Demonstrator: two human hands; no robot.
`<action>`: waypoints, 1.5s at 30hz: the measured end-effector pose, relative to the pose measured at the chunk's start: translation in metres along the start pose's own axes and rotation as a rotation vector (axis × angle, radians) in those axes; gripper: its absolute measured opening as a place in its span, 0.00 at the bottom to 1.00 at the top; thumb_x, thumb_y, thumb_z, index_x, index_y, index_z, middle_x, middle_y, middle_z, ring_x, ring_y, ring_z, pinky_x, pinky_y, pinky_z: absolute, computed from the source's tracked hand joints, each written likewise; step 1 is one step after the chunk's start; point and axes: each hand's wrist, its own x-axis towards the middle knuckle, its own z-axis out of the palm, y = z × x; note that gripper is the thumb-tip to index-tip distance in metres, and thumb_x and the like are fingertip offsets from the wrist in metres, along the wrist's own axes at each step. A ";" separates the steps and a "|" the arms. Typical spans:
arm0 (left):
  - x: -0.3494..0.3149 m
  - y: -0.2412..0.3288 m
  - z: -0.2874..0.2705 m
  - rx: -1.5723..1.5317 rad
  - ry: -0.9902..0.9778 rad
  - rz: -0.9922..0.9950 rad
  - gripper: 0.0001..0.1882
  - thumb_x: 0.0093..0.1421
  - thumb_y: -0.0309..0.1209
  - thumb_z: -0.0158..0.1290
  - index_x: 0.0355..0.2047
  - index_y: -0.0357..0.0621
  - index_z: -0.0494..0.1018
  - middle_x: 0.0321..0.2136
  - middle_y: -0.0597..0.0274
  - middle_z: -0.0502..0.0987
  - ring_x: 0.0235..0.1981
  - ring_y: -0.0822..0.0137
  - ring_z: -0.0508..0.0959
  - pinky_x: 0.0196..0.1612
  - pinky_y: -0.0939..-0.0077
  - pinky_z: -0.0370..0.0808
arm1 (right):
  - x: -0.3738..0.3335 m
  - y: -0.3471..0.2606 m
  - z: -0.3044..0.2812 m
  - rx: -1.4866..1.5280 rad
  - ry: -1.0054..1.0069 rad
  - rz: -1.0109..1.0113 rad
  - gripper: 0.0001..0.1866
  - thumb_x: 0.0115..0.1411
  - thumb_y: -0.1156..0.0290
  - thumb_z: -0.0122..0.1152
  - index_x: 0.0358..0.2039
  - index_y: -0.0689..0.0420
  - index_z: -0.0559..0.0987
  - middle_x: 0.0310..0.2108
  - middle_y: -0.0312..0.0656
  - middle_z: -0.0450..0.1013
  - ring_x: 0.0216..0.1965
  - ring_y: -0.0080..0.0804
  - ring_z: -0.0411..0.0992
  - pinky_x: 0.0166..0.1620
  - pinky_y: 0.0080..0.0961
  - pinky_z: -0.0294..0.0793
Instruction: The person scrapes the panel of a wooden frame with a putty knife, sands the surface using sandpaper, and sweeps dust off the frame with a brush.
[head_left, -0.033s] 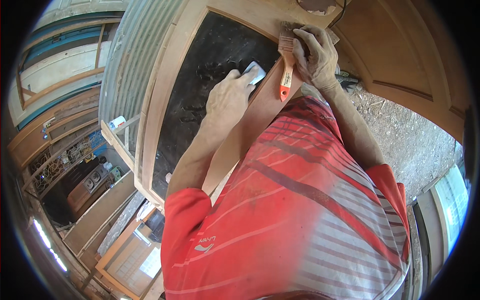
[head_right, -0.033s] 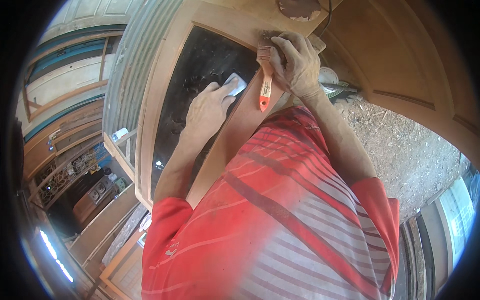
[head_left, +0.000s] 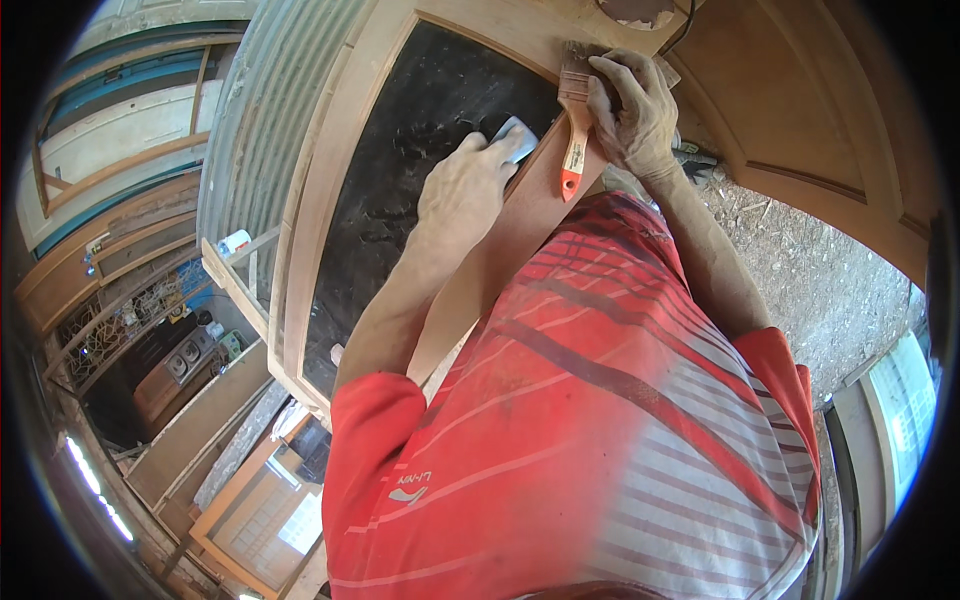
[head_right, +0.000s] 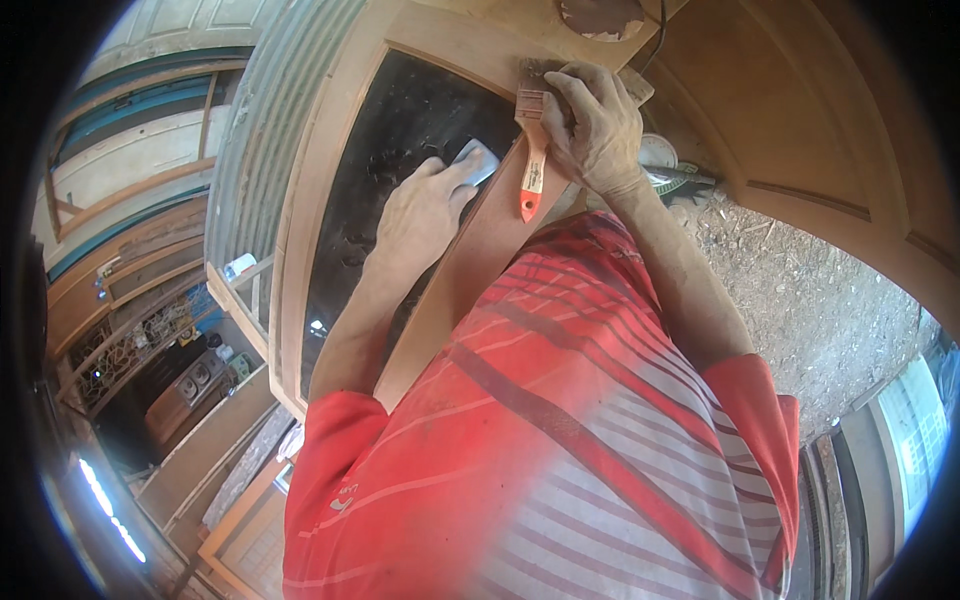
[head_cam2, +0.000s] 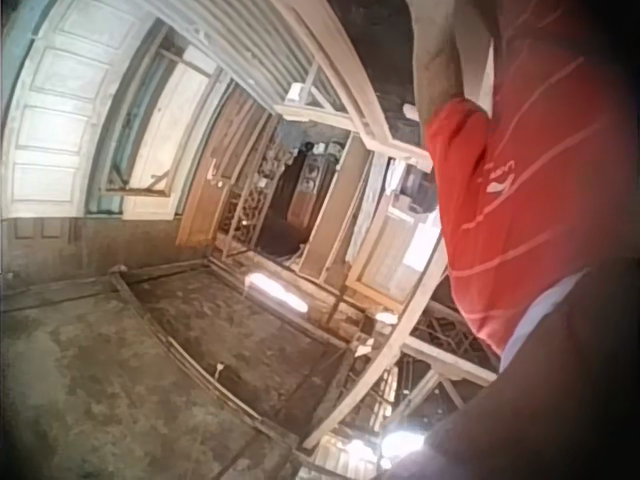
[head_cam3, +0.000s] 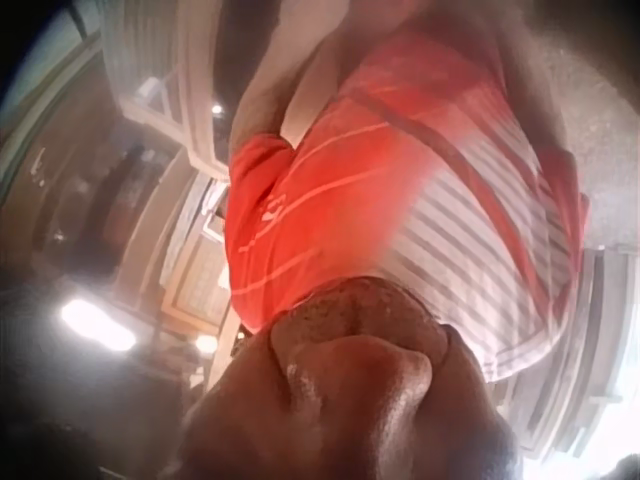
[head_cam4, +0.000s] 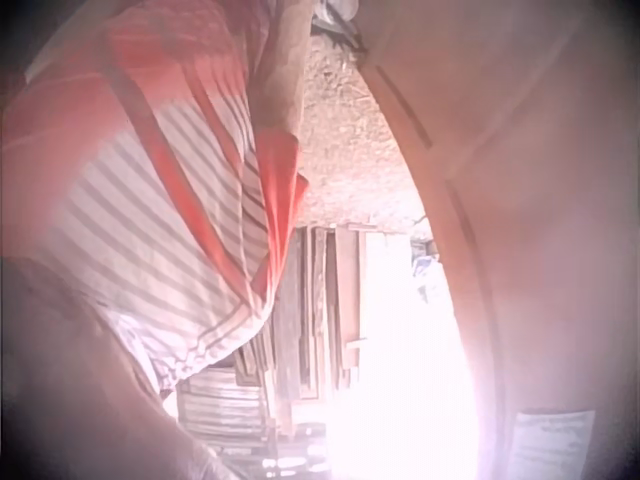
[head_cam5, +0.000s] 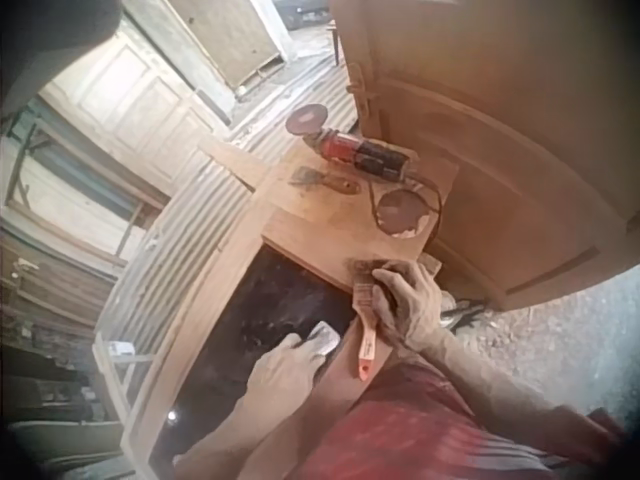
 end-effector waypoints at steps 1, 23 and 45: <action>0.000 0.001 0.001 -0.003 0.002 -0.002 0.23 0.68 0.32 0.57 0.64 0.55 0.76 0.40 0.49 0.77 0.40 0.44 0.81 0.44 0.50 0.78 | 0.000 0.001 -0.001 0.000 -0.002 -0.003 0.14 0.58 0.70 0.69 0.45 0.53 0.85 0.45 0.40 0.78 0.45 0.43 0.79 0.45 0.39 0.80; -0.006 0.003 0.010 -0.105 -0.020 -0.112 0.20 0.71 0.36 0.55 0.61 0.48 0.77 0.37 0.41 0.78 0.41 0.39 0.81 0.46 0.47 0.77 | 0.001 0.002 0.001 -0.012 -0.001 -0.011 0.14 0.59 0.69 0.69 0.46 0.54 0.84 0.45 0.40 0.78 0.45 0.44 0.78 0.46 0.39 0.80; 0.027 0.010 0.003 0.016 0.060 0.051 0.20 0.71 0.34 0.55 0.63 0.56 0.76 0.40 0.49 0.78 0.40 0.43 0.82 0.43 0.50 0.80 | 0.000 0.002 0.001 0.010 -0.032 0.001 0.14 0.59 0.68 0.69 0.46 0.53 0.84 0.46 0.41 0.79 0.46 0.43 0.78 0.48 0.38 0.79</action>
